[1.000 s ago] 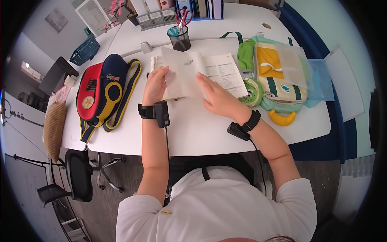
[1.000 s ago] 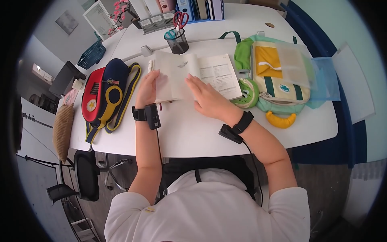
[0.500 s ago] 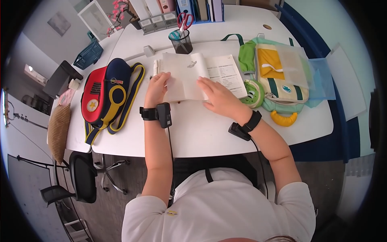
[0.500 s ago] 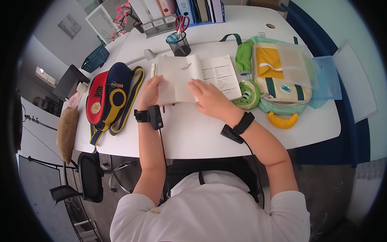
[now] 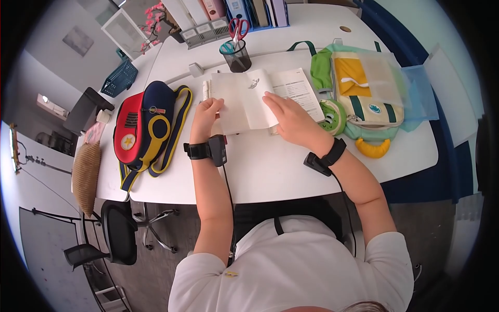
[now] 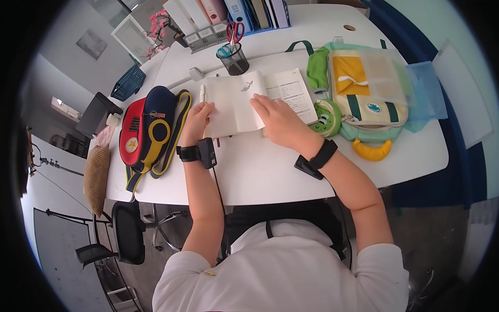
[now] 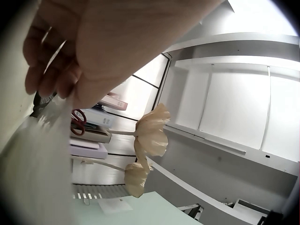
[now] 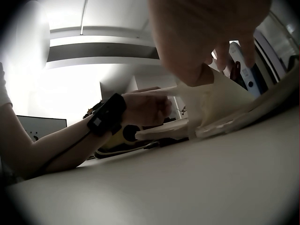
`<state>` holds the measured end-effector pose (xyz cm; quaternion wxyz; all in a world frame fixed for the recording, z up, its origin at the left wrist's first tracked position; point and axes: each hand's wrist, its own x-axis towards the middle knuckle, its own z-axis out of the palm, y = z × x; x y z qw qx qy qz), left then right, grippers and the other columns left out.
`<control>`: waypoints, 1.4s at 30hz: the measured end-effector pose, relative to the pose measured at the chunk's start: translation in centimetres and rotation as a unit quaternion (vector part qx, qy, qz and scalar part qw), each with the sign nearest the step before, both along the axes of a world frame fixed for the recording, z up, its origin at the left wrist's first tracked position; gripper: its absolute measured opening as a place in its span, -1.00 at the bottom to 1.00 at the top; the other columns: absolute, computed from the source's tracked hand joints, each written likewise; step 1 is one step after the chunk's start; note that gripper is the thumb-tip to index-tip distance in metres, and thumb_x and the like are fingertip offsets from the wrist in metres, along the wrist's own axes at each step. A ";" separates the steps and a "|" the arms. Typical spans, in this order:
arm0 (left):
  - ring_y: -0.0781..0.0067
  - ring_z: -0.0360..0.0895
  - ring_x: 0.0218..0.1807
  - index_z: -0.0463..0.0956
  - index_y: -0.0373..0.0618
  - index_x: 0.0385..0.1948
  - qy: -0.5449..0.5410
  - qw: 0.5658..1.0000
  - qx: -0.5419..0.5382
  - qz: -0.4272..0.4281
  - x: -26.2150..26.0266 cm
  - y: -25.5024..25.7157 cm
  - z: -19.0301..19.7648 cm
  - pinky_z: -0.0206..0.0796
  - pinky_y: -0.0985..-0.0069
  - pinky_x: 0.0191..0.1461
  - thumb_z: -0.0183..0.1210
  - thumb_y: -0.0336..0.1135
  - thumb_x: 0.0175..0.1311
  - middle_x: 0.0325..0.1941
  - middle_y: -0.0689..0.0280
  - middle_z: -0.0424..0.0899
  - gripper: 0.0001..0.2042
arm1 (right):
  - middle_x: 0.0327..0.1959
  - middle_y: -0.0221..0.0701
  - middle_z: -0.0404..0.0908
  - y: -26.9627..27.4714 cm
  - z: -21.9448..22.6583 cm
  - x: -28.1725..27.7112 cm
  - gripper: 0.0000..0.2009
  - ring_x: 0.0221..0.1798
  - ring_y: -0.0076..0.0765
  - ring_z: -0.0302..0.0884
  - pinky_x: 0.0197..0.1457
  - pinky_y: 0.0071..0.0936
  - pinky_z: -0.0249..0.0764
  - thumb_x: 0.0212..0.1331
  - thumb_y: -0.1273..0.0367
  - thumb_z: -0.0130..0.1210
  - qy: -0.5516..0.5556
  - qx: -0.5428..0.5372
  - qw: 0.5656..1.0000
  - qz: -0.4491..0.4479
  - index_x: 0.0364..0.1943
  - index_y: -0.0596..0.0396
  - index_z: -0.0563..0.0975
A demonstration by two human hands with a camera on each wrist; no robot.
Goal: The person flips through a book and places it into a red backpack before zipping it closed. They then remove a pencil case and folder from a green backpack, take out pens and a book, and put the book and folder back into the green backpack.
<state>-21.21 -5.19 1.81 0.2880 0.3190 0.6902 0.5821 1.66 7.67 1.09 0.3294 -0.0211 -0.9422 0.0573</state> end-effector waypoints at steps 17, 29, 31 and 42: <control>0.42 0.30 0.20 0.38 -0.22 0.00 0.137 0.963 0.115 -0.201 5.2 0.0 3.8 0.15 0.44 0.23 0.11 -0.42 0.16 0.10 0.24 0.43 -0.66 | -0.28 0.05 0.52 5.9 0.6 3.8 -0.41 -0.21 0.17 0.49 -0.13 -0.09 0.43 0.02 0.29 0.03 -0.119 -0.201 0.937 -0.260 0.13 0.32 0.17; 0.24 0.18 0.28 0.08 -0.38 0.23 -0.093 0.983 0.044 -0.151 10.0 5.2 -1.6 0.00 0.44 0.31 0.06 -0.31 0.20 0.22 0.03 0.26 -0.42 | 0.18 0.02 0.23 6.7 -2.1 2.7 -0.33 0.20 0.11 0.25 0.25 -0.19 0.20 0.02 0.35 0.08 -0.093 -0.300 0.929 -0.194 0.22 0.30 0.08; 0.24 0.19 0.26 0.03 -0.40 0.25 -0.155 0.982 0.067 -0.087 10.2 5.7 -1.9 0.01 0.45 0.29 0.04 -0.34 0.20 0.22 0.02 0.24 -0.40 | 0.17 0.00 0.25 7.3 -2.5 2.5 -0.35 0.17 0.03 0.29 0.22 -0.25 0.24 0.02 0.38 0.06 -0.025 -0.317 0.935 -0.159 0.23 0.28 0.10; 0.39 0.44 0.04 0.01 -0.52 0.19 -0.254 0.951 0.144 -0.104 8.3 5.7 -2.5 0.32 0.54 0.08 -0.06 -0.52 0.21 0.04 0.08 0.42 -0.49 | 0.09 -0.19 0.39 4.4 2.4 2.7 -0.46 0.09 -0.43 0.34 0.15 -0.56 0.24 0.03 0.56 -0.06 0.200 -0.680 0.702 0.067 0.19 0.35 0.20</control>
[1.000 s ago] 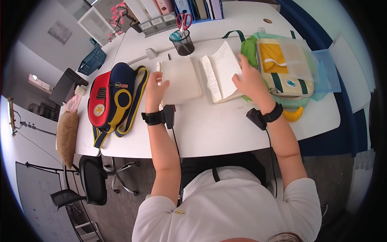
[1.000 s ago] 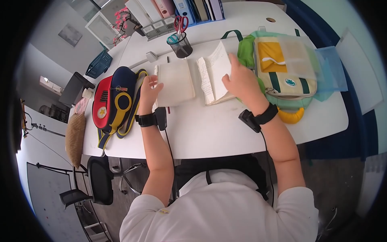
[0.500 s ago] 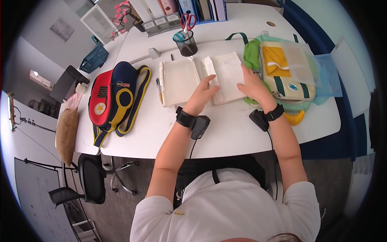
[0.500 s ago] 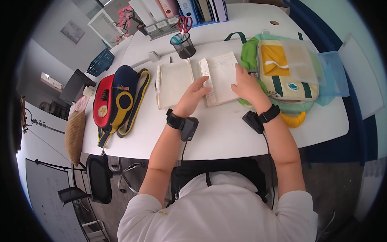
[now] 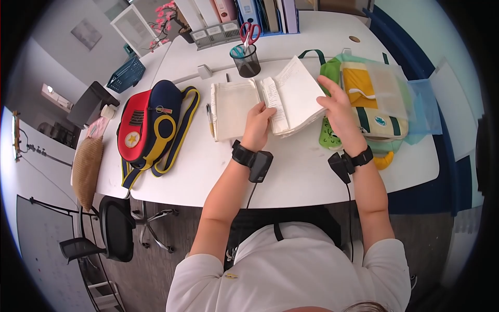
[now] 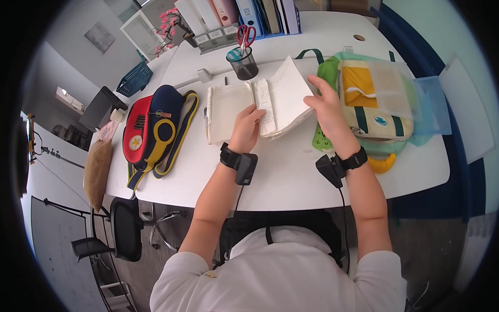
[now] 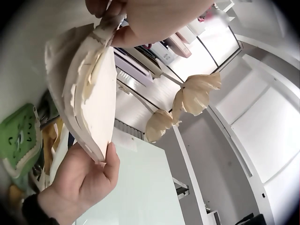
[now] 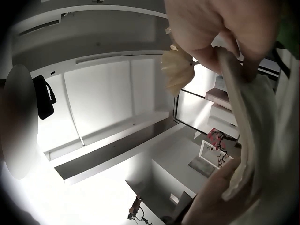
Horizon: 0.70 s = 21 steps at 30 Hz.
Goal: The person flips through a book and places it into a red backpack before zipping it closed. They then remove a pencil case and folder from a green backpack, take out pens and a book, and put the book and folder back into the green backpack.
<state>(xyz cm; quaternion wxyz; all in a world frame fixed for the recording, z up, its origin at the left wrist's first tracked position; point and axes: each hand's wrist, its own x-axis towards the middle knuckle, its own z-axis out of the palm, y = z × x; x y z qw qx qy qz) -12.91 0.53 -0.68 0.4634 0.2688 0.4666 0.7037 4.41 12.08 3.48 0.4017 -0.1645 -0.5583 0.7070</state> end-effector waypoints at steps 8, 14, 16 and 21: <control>0.36 0.42 0.09 -0.09 -0.24 0.26 -0.031 0.996 0.067 0.042 1.4 -0.5 1.8 0.33 0.46 0.15 -0.10 -0.56 0.25 0.09 0.14 0.41 -0.46 | 0.02 -0.25 0.45 1.1 0.4 0.7 -0.61 0.09 -0.41 0.36 0.21 -0.47 0.22 0.21 0.36 -0.12 0.118 -0.211 0.959 0.147 0.07 0.32 0.36; 0.37 0.43 0.11 -0.10 -0.21 0.28 -0.024 0.993 0.103 0.054 0.9 -0.9 2.2 0.35 0.46 0.14 -0.10 -0.54 0.27 0.12 0.11 0.40 -0.45 | -0.03 -0.34 0.50 0.1 0.6 0.0 -0.67 0.03 -0.46 0.42 0.11 -0.48 0.33 0.29 0.35 -0.17 0.095 -0.280 0.948 0.121 0.04 0.28 0.39; 0.37 0.43 0.11 -0.09 -0.21 0.29 -0.020 0.992 0.109 0.053 0.5 -1.0 2.4 0.35 0.46 0.14 -0.11 -0.55 0.26 0.14 0.10 0.40 -0.45 | -0.06 -0.36 0.52 0.7 -0.2 -0.2 -0.67 -0.03 -0.49 0.46 0.04 -0.51 0.38 0.30 0.37 -0.18 0.070 -0.278 0.950 0.127 0.06 0.27 0.38; 0.35 0.41 0.14 -0.12 -0.24 0.30 -0.008 0.993 0.110 0.046 0.4 -1.2 2.6 0.34 0.46 0.15 -0.13 -0.56 0.27 0.18 0.09 0.36 -0.44 | -0.16 -0.41 0.56 0.5 -0.1 -0.1 -0.66 -0.18 -0.60 0.52 -0.14 -0.65 0.44 0.30 0.40 -0.17 0.053 -0.238 0.963 0.111 0.10 0.28 0.37</control>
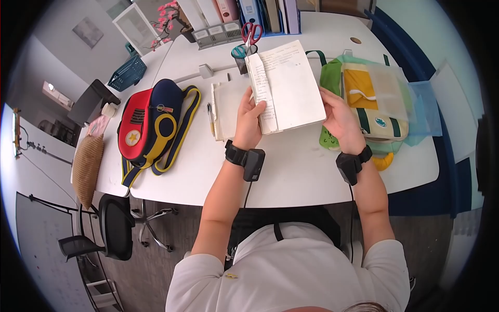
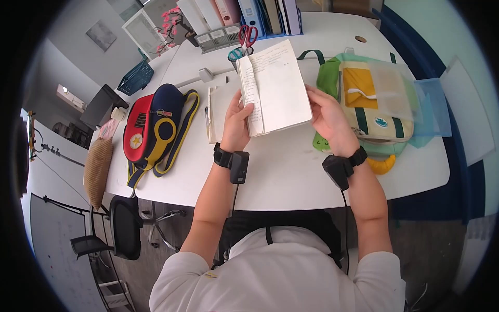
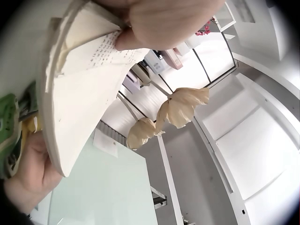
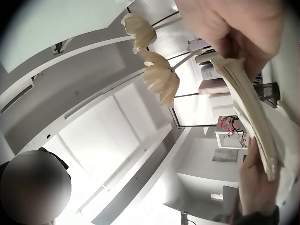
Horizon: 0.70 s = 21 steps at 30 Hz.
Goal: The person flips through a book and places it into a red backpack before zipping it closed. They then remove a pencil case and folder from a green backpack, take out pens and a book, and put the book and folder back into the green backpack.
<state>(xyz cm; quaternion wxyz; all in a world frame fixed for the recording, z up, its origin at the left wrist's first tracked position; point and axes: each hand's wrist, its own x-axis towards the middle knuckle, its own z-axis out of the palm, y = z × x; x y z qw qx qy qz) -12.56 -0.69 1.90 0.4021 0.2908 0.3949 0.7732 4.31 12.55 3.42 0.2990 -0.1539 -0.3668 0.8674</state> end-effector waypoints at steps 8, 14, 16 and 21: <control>0.37 0.43 0.12 -0.11 -0.25 0.31 -0.032 0.999 0.007 -0.027 -0.2 0.1 -0.3 0.38 0.49 0.12 -0.17 -0.58 0.26 0.19 0.10 0.36 -0.45 | -0.29 -0.47 0.58 -0.1 -0.4 -0.4 -0.72 -0.33 -0.68 0.51 -0.27 -0.71 0.45 0.30 0.38 -0.12 -0.019 0.037 0.999 -0.020 -0.03 0.26 0.46; 0.40 0.42 0.14 -0.05 -0.29 0.29 -0.011 0.998 0.025 -0.048 -0.2 0.1 -0.2 0.36 0.50 0.14 -0.18 -0.58 0.27 0.20 0.12 0.35 -0.48 | -0.40 -0.50 0.56 0.9 -1.2 -0.1 -0.78 -0.42 -0.70 0.48 -0.36 -0.71 0.42 0.27 0.38 -0.10 -0.048 0.089 0.994 -0.030 -0.18 0.24 0.50; 0.40 0.42 0.14 -0.04 -0.29 0.28 -0.007 0.998 0.026 -0.051 -0.1 0.0 0.1 0.35 0.49 0.14 -0.17 -0.58 0.27 0.20 0.12 0.35 -0.49 | -0.41 -0.51 0.55 0.7 -0.7 0.0 -0.81 -0.41 -0.70 0.47 -0.37 -0.72 0.41 0.26 0.38 -0.08 -0.061 0.106 0.991 -0.050 -0.22 0.22 0.50; 0.39 0.42 0.14 -0.01 -0.31 0.27 -0.002 0.999 0.038 -0.039 0.0 -0.3 0.5 0.34 0.49 0.15 -0.16 -0.55 0.27 0.20 0.10 0.35 -0.51 | -0.36 -0.46 0.55 1.1 -0.8 0.2 -0.85 -0.33 -0.66 0.48 -0.34 -0.66 0.42 0.26 0.38 -0.07 -0.091 0.170 0.974 -0.122 -0.27 0.16 0.49</control>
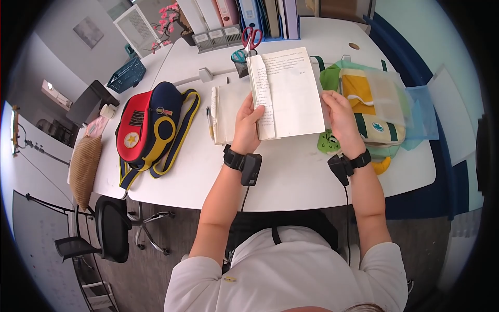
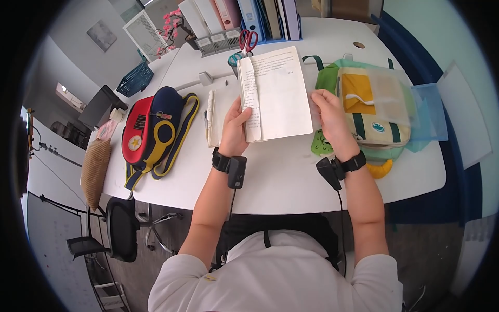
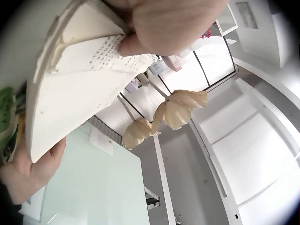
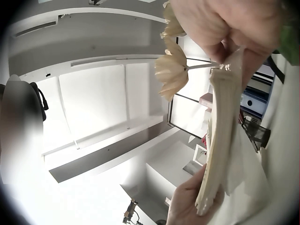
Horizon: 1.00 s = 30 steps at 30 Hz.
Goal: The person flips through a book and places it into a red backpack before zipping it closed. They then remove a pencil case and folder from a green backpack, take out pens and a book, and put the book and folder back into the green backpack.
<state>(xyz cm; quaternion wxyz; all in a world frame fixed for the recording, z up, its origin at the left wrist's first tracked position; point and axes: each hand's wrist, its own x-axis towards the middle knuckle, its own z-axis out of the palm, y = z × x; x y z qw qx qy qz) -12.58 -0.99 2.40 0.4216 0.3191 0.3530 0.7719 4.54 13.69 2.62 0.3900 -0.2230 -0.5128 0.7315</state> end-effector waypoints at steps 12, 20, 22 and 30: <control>0.40 0.50 0.01 0.17 -0.34 0.17 -0.007 0.997 -0.019 0.074 -4.0 -1.6 0.2 0.36 0.52 0.09 -0.15 -0.57 0.25 0.05 0.12 0.49 -0.59 | -0.19 -0.30 0.58 4.9 1.9 5.0 -0.82 -0.19 -0.38 0.59 -0.18 -0.47 0.50 0.21 0.42 -0.11 -0.174 0.293 0.912 -0.226 -0.20 0.21 0.45; 0.37 0.51 0.00 0.14 -0.34 0.19 -0.031 0.986 -0.140 0.085 -7.3 -2.5 -1.0 0.42 0.49 0.04 -0.15 -0.56 0.26 0.07 0.09 0.45 -0.58 | -0.23 -0.23 0.62 6.8 4.4 12.2 -0.71 -0.27 -0.18 0.59 -0.20 -0.39 0.46 0.21 0.40 -0.09 -0.354 0.400 0.666 -0.521 -0.01 -0.07 0.51; 0.38 0.49 0.00 0.13 -0.36 0.18 -0.023 0.984 -0.151 0.087 -7.2 -2.3 -1.4 0.40 0.50 0.04 -0.15 -0.57 0.25 0.07 0.11 0.45 -0.58 | -0.21 -0.21 0.62 7.0 4.4 13.1 -0.69 -0.26 -0.13 0.58 -0.19 -0.38 0.46 0.20 0.41 -0.10 -0.398 0.409 0.608 -0.552 0.02 -0.10 0.51; 0.35 0.41 0.11 0.16 -0.33 0.17 0.061 0.986 -0.131 0.084 -5.8 -0.8 -3.0 0.26 0.44 0.18 -0.16 -0.54 0.28 0.11 0.14 0.41 -0.61 | -0.11 -0.12 0.55 8.1 2.6 10.8 -0.58 -0.16 0.03 0.50 -0.08 -0.27 0.43 0.07 0.46 -0.05 -0.495 0.460 0.614 -0.408 0.10 -0.01 0.42</control>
